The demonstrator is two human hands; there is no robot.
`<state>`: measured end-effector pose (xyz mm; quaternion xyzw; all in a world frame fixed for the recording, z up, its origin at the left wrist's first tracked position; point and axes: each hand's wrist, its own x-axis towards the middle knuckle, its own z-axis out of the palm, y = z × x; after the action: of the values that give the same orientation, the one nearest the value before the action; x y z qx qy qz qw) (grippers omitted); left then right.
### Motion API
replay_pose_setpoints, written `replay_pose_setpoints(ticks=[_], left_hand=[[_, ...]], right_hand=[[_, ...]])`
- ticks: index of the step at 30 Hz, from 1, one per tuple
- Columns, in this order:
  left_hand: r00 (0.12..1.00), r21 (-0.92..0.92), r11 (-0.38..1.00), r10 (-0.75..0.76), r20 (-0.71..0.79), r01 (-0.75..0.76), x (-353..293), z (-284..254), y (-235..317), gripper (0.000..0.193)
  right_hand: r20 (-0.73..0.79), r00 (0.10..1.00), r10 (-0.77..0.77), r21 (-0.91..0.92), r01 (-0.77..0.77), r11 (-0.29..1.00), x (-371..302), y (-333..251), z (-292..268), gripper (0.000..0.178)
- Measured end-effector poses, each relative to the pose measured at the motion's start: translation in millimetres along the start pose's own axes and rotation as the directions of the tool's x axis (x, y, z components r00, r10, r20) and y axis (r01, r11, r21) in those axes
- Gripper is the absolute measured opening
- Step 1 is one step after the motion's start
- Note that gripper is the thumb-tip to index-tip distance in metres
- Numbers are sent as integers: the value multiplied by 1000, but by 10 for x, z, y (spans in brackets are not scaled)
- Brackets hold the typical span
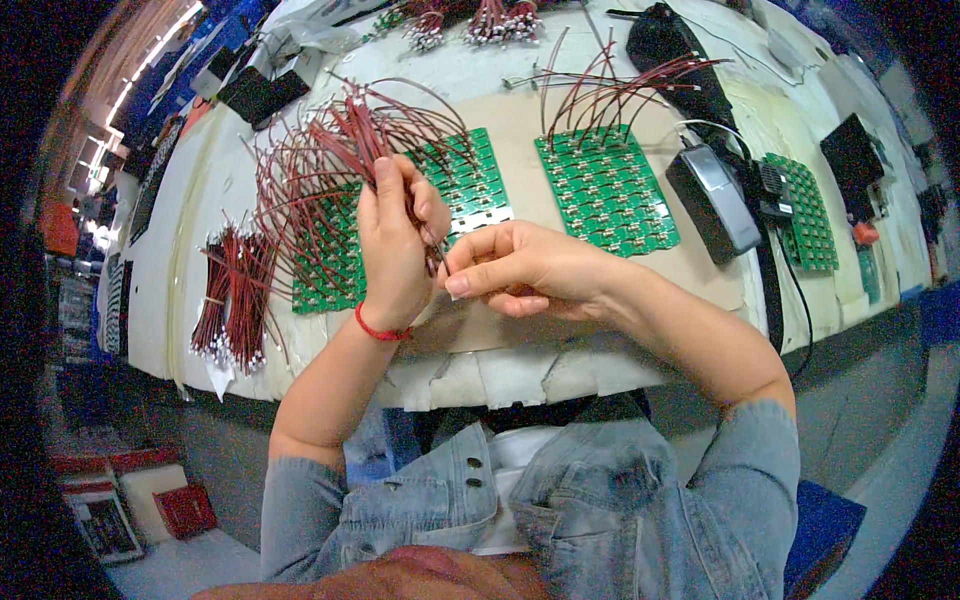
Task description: The recorder is inserting bundles of wires into small green printed circuit boards on an electronics assembly line.
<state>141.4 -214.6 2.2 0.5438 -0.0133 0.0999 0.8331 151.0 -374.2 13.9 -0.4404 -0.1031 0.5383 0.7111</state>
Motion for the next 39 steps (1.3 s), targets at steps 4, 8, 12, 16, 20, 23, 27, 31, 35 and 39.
replay_pose_setpoints(ticks=[4,8,12,16,20,23,27,31,35,39], left_hand=[[999,20,999,-36,-34,36,-19,58,74,33],[997,-32,997,-70,37,71,1,-59,60,31],[997,-91,993,-70,41,74,-43,46,99,30],[998,-198,980,-40,-43,31,69,-40,180,29],[994,-230,973,-15,-106,-10,142,-113,210,28],[997,-229,973,-35,-71,18,103,-89,195,28],[994,-203,975,-102,-49,90,41,-18,162,28],[994,-201,974,-107,-27,100,26,-18,158,28],[994,-208,973,-108,-23,101,22,-21,189,28],[994,-185,977,-109,-15,104,19,-30,185,29]], right_hand=[[66,990,-127,-9,128,992,-160,-136,-111,15],[23,854,-520,-246,509,825,-499,-438,-341,17],[-96,702,-706,-307,654,691,-728,-612,-637,17],[187,722,-666,-203,692,693,-965,-715,-654,20],[-262,648,-715,-647,432,628,-711,-677,-564,12],[-279,619,-734,-807,263,529,-377,-530,-757,16],[-264,585,-767,-936,39,351,-97,-350,-1007,11],[-51,598,-800,-998,-57,21,-58,-343,-1058,11],[55,633,-772,-997,-7,-76,-27,-313,-1132,12],[52,661,-748,-998,14,-58,-24,-307,-1142,12]])
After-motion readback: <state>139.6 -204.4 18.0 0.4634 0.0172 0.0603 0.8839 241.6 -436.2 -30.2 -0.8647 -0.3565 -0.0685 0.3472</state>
